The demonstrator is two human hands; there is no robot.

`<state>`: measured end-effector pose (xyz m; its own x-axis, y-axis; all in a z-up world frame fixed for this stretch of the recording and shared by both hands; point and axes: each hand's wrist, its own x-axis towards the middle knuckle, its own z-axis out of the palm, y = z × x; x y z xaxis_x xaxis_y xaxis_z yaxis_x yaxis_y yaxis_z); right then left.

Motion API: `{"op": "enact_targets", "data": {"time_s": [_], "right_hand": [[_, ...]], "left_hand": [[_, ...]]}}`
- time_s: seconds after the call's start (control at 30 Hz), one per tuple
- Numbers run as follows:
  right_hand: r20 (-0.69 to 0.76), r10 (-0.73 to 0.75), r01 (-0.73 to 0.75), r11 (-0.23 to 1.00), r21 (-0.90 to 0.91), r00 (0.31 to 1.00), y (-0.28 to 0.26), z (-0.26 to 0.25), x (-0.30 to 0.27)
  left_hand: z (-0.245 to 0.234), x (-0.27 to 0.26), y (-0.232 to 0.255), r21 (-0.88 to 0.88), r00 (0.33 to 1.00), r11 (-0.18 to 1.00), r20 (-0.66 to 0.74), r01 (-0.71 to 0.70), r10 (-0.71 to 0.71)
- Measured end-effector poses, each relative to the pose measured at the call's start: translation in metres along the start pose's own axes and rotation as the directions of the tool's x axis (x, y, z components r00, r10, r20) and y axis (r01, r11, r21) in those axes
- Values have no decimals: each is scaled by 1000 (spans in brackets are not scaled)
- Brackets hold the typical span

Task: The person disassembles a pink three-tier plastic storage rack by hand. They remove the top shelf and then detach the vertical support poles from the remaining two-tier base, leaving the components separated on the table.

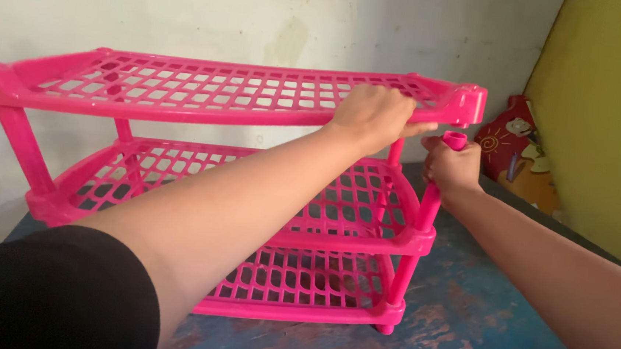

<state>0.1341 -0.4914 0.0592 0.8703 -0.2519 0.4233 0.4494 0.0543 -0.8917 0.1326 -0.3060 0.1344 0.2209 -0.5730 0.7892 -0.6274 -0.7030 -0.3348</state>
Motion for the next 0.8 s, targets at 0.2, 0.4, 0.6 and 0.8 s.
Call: {"op": "enact_targets", "data": {"time_s": [0.2,0.4,0.6,0.8], "right_hand": [[5,4,-4,1000,2,1000,-2,2,4],[196,43,-47,999,13,980,-1,-12,13],[430,102,-190,967,168,897,4,-31,33],[75,-4,-1,997,74,997,18,-10,27]], "left_hand": [[3,-12,6,8,1000,1000,-3,16,-16],[1,-18,11,23,1000,1000,18,20,-20],[1,-23,11,-5,999,1000,36,5,-5],[-3,-25,10,-31,1000,999,22,11,-11]]}}
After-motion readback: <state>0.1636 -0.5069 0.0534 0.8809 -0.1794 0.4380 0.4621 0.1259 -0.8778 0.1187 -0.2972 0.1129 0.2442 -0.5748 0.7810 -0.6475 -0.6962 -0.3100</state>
